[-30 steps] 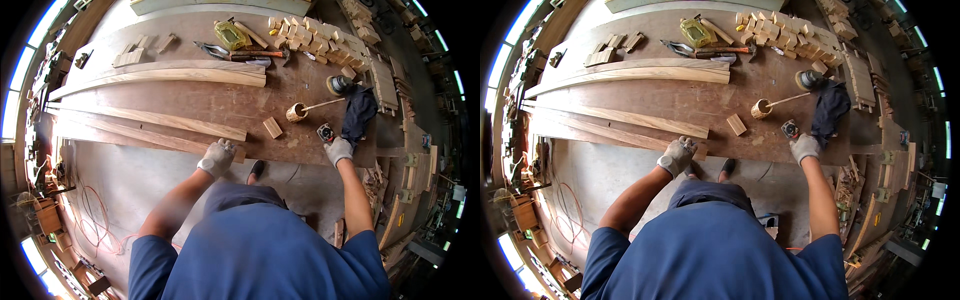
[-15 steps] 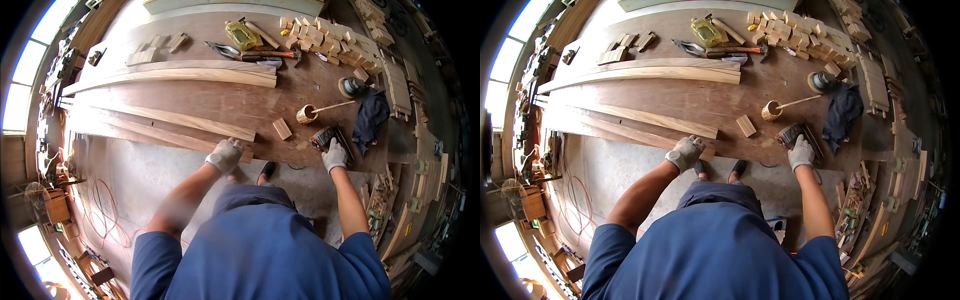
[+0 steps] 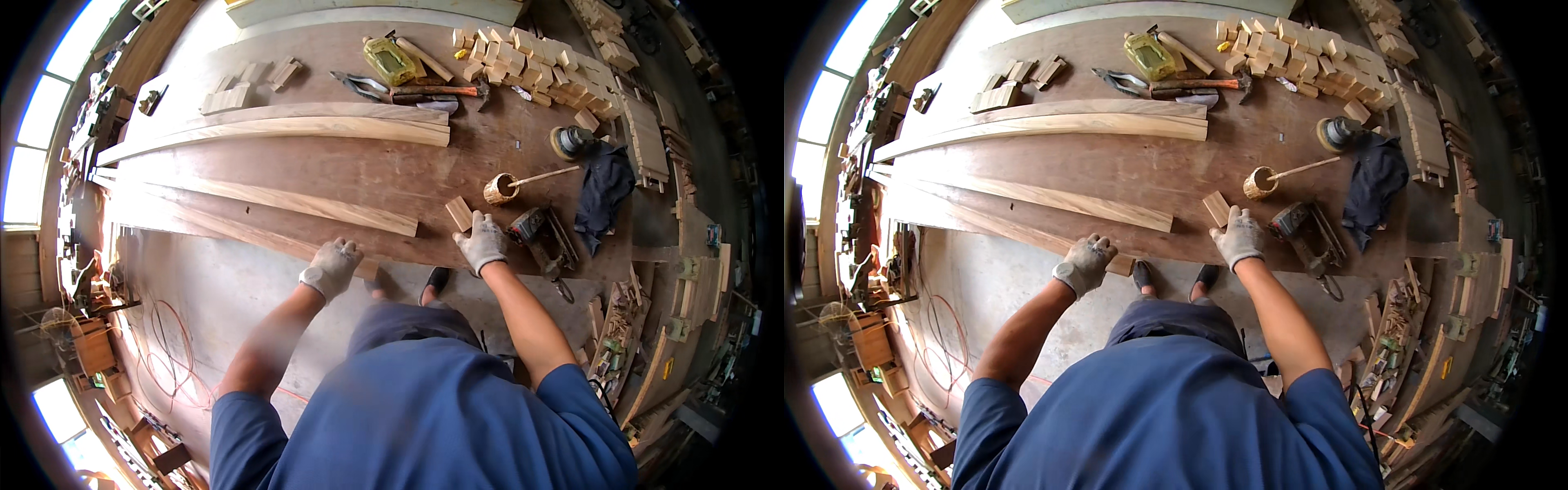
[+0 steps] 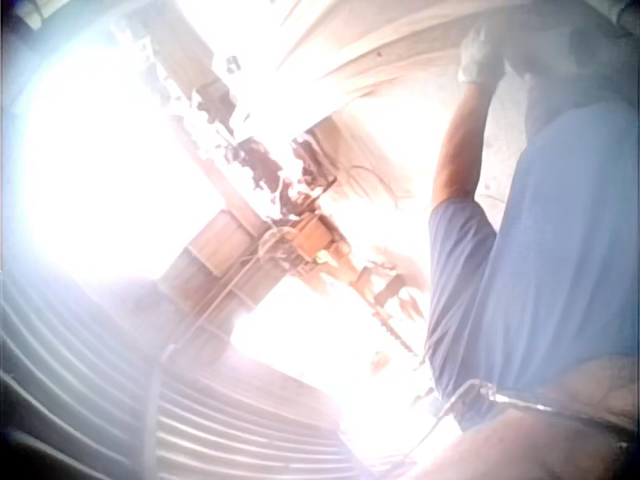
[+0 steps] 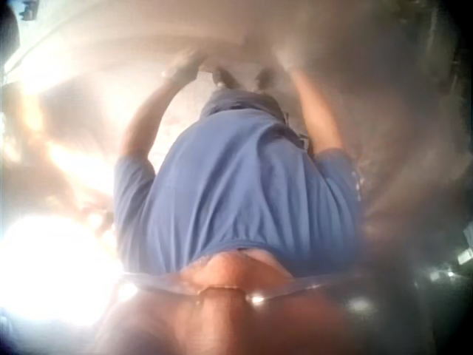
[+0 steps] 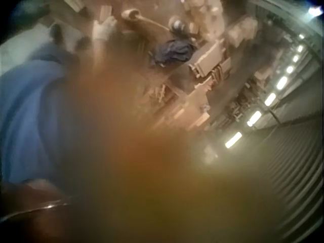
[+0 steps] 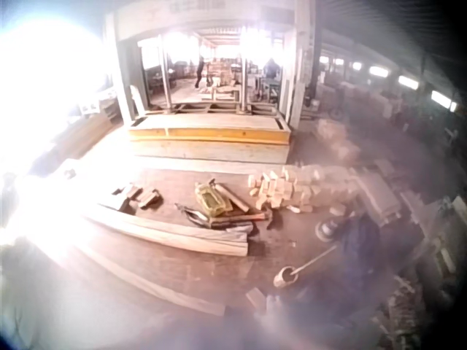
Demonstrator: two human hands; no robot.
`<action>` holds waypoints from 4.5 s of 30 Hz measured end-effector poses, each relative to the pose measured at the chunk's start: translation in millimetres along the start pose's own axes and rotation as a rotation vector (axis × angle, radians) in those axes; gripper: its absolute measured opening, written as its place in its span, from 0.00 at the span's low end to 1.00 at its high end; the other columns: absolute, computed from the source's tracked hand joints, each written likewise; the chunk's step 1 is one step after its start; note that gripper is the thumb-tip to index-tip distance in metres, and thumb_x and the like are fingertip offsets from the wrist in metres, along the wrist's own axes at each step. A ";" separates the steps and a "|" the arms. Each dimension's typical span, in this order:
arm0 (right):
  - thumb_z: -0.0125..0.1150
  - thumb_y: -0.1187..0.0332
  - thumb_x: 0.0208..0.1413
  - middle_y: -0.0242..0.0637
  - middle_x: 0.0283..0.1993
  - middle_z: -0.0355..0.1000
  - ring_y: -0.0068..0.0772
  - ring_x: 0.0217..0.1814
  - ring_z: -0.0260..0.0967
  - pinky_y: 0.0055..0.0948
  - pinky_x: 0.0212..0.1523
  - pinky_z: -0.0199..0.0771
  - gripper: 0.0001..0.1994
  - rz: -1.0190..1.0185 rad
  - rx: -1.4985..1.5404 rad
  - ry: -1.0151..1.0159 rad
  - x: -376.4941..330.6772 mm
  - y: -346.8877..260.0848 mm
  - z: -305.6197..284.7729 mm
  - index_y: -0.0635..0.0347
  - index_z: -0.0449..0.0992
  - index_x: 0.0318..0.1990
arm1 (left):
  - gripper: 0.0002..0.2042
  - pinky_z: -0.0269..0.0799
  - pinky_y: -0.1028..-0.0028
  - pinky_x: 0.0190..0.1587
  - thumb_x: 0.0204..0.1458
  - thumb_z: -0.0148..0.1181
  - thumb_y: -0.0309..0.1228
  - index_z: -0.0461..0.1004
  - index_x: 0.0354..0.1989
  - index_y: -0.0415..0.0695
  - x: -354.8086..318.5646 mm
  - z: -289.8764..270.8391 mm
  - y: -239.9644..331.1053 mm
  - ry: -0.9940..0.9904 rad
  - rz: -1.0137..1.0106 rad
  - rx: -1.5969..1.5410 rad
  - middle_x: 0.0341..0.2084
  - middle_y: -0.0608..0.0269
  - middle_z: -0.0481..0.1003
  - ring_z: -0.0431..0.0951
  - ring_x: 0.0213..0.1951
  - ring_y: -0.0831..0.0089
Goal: The person applies glue to small wooden blocks and attaches them to long wooden planks using a nail gun. They repeat this process for multiple blocks and then carry the assembled planks to a drying rack, placing them on the rack.
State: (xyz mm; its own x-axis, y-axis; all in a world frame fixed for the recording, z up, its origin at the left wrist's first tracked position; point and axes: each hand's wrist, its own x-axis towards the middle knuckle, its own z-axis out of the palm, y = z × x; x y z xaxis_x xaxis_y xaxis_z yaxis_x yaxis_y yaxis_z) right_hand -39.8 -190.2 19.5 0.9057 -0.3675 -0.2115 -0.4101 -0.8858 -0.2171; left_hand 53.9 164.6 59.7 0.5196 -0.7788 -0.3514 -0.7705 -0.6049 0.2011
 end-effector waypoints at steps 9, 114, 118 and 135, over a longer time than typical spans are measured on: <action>0.70 0.54 0.53 0.59 0.56 0.75 0.59 0.58 0.77 0.52 0.57 0.79 0.25 0.118 0.127 -0.043 11.6 9.9 14.2 0.64 0.77 0.51 | 0.29 0.74 0.54 0.59 0.47 0.76 0.52 0.82 0.52 0.44 47.9 -47.1 27.6 0.101 -0.094 -0.170 0.53 0.51 0.80 0.78 0.57 0.50; 0.65 0.65 0.69 0.37 0.32 0.83 0.22 0.23 0.77 0.22 0.22 0.74 0.09 0.513 1.369 0.345 27.1 108.4 -153.2 0.63 0.82 0.43 | 0.26 0.80 0.56 0.49 0.73 0.48 0.48 0.69 0.67 0.39 196.0 -12.4 129.9 -0.137 -0.198 -2.473 0.53 0.43 0.78 0.80 0.46 0.50; 0.64 0.65 0.69 0.36 0.31 0.82 0.22 0.24 0.78 0.22 0.23 0.75 0.09 0.510 1.382 0.370 20.3 112.7 -152.9 0.62 0.81 0.43 | 0.26 0.81 0.56 0.48 0.74 0.47 0.48 0.70 0.66 0.38 199.7 -13.5 133.0 -0.178 -0.216 -2.529 0.52 0.43 0.79 0.80 0.45 0.51; 0.64 0.65 0.68 0.40 0.31 0.83 0.27 0.24 0.81 0.23 0.24 0.81 0.10 0.267 1.518 0.333 -27.9 77.2 -182.9 0.64 0.82 0.42 | 0.28 0.78 0.53 0.54 0.72 0.49 0.49 0.69 0.67 0.37 199.6 -17.7 137.2 -0.247 -0.176 -2.553 0.55 0.42 0.78 0.79 0.48 0.51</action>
State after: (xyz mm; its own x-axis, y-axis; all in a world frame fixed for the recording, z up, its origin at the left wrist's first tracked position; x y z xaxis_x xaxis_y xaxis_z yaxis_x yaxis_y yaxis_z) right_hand -77.1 -300.1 183.0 0.6903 -0.6853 -0.2320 -0.0915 0.2355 -0.9676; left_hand 58.4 -76.8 33.4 0.3342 -0.8132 -0.4765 0.9393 0.2460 0.2390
